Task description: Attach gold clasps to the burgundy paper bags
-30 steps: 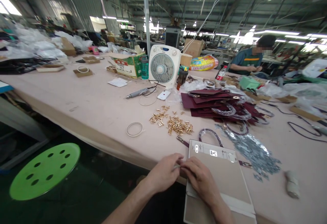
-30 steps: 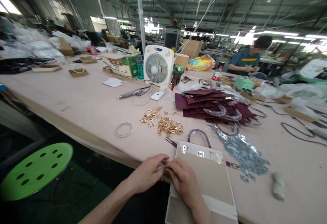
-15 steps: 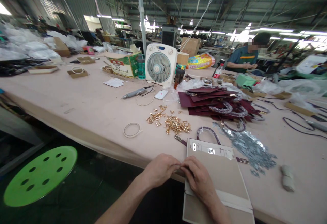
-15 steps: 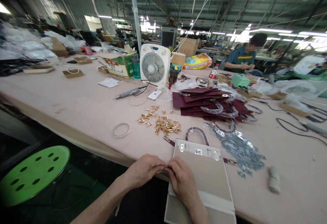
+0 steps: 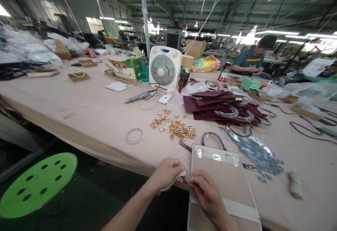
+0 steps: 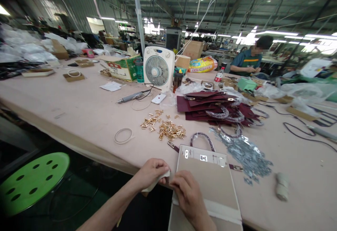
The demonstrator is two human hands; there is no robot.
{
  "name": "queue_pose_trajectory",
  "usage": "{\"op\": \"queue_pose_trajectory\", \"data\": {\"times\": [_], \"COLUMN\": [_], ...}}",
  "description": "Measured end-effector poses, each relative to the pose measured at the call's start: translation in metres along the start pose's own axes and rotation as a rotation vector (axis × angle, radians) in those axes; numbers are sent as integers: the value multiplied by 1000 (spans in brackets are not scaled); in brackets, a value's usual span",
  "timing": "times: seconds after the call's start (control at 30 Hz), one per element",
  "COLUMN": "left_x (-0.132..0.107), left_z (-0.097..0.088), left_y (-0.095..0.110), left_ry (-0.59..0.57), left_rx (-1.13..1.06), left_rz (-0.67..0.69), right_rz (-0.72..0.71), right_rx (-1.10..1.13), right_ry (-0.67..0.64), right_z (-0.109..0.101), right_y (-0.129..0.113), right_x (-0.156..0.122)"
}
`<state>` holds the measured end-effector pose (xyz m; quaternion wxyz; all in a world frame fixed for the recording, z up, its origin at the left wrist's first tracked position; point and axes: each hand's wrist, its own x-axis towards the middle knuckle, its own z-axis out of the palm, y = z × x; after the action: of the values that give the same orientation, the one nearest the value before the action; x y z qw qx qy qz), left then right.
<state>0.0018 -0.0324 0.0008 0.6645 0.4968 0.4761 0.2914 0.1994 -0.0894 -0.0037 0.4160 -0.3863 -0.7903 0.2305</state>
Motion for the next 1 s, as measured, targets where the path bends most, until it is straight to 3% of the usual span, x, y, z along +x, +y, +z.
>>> {"op": "queue_pose_trajectory", "data": {"times": [0.07, 0.13, 0.3, 0.4, 0.57, 0.8, 1.0], "left_x": [0, -1, 2, 4, 5, 5, 4], "left_z": [-1, -1, 0, 1, 1, 1, 1], "left_y": [2, 6, 10, 9, 4, -1, 1], "left_ry": [7, -15, -71, -59, -44, -33, -28], "left_rx": [29, 36, 22, 40, 66, 47, 60], "left_rz": [-5, -6, -23, -13, -18, -11, -25], "right_rz": [36, 90, 302, 402, 468, 455, 459], "right_rx": [111, 156, -84, -139, -83, -107, -104], "right_ry": [-96, -108, 200, 169, 19, 42, 51], "right_z": [-13, -33, -104, -131, -129, -111, -107], "right_y": [-7, -7, 27, 48, 63, 74, 83], "right_x": [0, 1, 15, 26, 41, 44, 39]}}
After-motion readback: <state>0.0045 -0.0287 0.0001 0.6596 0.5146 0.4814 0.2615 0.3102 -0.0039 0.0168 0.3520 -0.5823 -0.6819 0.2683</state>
